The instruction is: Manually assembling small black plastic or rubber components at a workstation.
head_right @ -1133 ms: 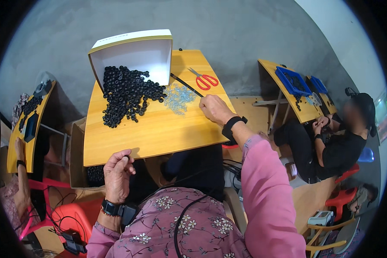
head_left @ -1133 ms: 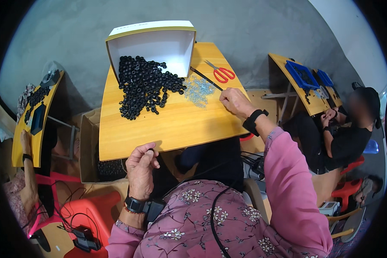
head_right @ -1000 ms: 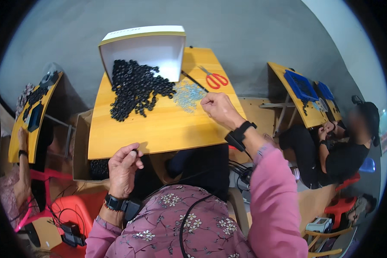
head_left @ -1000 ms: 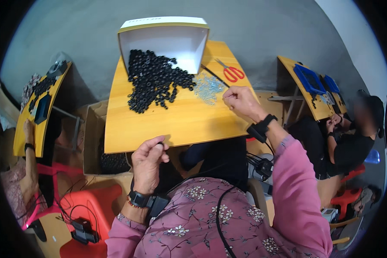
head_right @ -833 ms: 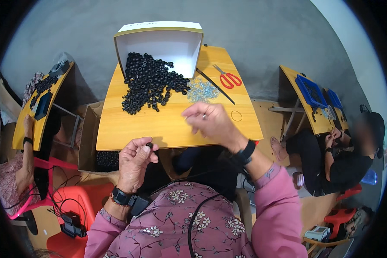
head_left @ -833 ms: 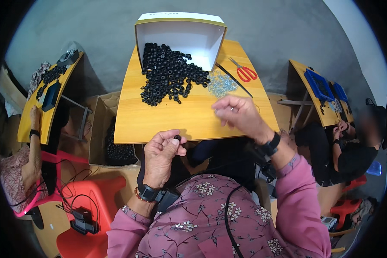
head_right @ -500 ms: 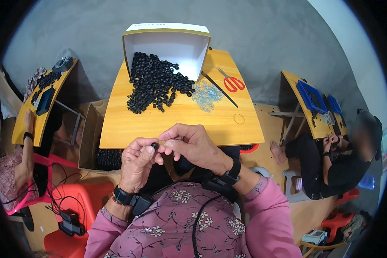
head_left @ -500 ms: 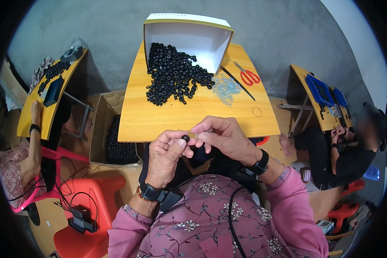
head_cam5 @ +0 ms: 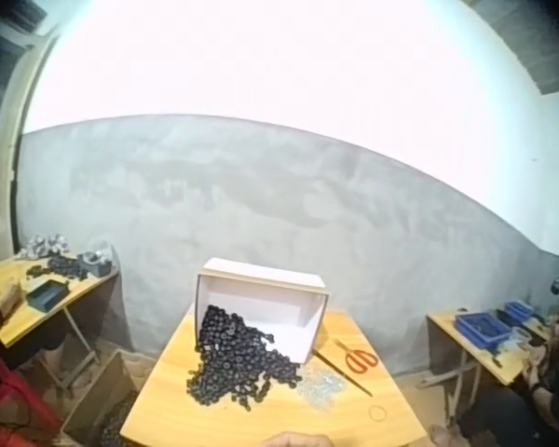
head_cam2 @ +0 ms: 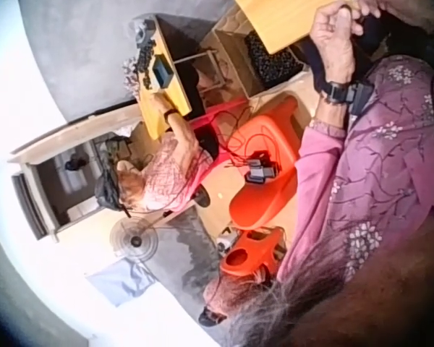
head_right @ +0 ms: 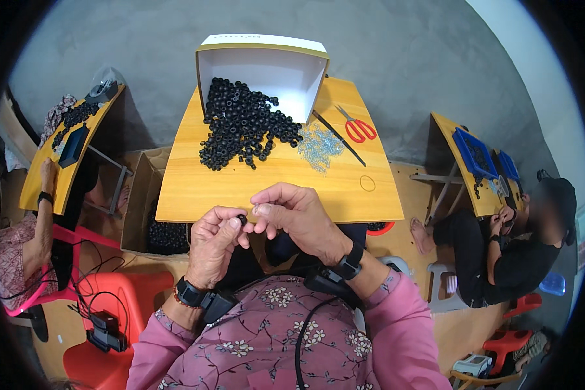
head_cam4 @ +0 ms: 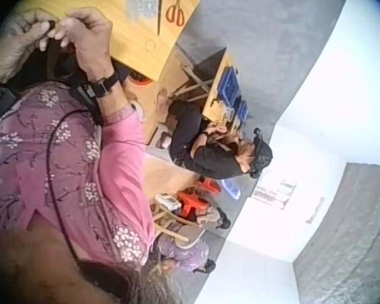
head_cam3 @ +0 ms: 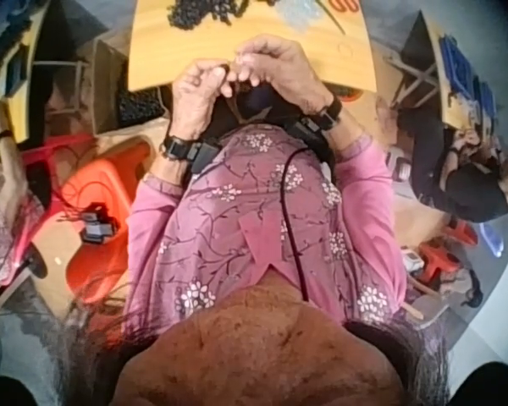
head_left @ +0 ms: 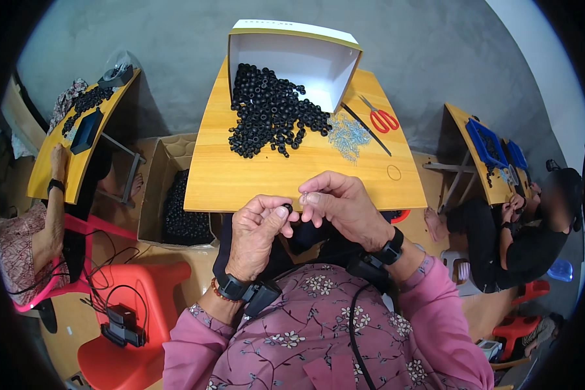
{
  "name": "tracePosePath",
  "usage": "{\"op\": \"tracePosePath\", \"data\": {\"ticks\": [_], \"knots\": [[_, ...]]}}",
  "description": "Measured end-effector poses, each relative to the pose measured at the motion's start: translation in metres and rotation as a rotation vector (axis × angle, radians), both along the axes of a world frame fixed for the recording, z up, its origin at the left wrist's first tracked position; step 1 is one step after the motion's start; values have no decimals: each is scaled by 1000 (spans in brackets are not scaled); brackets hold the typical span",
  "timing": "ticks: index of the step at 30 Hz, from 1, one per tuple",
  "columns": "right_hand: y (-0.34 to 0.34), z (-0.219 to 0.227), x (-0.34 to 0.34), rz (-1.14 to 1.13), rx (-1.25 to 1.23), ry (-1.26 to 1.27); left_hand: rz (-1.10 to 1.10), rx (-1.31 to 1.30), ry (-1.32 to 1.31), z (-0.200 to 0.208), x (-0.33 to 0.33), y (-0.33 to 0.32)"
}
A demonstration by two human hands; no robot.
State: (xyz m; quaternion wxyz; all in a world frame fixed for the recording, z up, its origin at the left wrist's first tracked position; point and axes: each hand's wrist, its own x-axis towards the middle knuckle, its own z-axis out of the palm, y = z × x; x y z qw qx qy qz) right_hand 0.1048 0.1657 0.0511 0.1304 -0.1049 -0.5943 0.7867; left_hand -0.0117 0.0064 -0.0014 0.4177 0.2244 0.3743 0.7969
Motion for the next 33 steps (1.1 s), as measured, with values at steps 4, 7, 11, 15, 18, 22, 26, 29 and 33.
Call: {"op": "tracePosePath", "data": {"ticks": [4,7,11,15,18,22,26,29,33], "knots": [[1,2,1,1,-46,-16,-7,-5,5,0,0,0],[1,1,-1,-2,-41,-4,-24,3,-3,1,0,0],[-1,-4,-5,19,9,46,-41,34,-7,0,-1,1],[-2,-4,-6,28,76,37,-57,70,-16,-1,0,0],[-3,-3,-6,35,210,58,-61,102,22,-2,-1,0],[-7,3,-6,18,307,33,-38,91,58,-3,-1,0],[-7,10,-3,23,408,17,-24,79,106,-4,0,0],[-9,12,-3,17,435,43,-26,98,87,-4,-1,1],[-8,9,-3,3,495,81,-27,97,51,-4,-1,2]]}}
